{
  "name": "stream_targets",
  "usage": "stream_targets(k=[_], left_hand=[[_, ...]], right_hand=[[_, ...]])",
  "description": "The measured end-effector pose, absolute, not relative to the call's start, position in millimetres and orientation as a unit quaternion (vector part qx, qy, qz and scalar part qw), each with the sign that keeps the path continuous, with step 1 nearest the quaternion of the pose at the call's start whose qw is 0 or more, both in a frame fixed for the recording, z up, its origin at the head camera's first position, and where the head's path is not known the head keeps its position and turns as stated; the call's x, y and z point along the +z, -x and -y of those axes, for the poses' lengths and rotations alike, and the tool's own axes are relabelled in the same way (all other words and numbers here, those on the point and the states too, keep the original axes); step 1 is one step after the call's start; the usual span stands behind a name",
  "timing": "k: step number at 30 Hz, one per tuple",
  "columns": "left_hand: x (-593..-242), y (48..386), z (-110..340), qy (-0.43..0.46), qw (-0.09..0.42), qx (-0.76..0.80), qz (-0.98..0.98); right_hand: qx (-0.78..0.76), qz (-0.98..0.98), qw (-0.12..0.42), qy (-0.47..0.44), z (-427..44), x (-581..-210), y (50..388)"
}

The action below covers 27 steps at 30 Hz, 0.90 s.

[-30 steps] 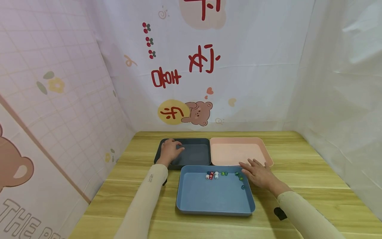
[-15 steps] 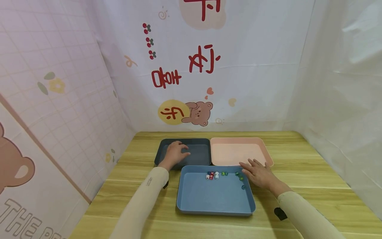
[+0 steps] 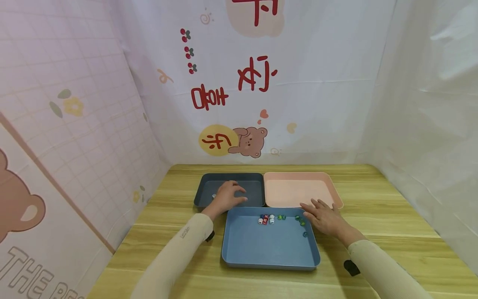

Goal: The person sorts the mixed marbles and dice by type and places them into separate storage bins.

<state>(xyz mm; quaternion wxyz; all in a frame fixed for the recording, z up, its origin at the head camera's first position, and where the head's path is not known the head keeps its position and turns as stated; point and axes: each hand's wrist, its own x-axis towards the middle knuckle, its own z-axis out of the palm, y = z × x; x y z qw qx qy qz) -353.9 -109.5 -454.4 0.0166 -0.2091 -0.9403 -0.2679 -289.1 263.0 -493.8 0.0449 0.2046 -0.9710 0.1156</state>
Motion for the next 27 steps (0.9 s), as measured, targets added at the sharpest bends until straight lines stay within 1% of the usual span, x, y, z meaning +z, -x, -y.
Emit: stream_targets(k=[5,11,19,27], left_hand=[[-460.0,347.7,100.5,0.221,0.008,-0.273,0.936],[-467.6,338.4,90.4,0.242,0.015,-0.269,0.932],[-474.7,329.1,79.3,0.278,0.013,-0.217,0.936],[-482.9,326.9,70.5,0.288,0.024,-0.160,0.944]], right_hand=[[0.118,0.971,0.044,-0.204,-263.3,-494.8,289.3],[0.116,0.971,0.045,-0.204,-262.8,-494.0,288.0],[0.115,0.972,0.044,-0.198,-262.1,-493.3,287.1],[0.114,0.972,0.046,-0.201,-261.9,-493.3,286.8]])
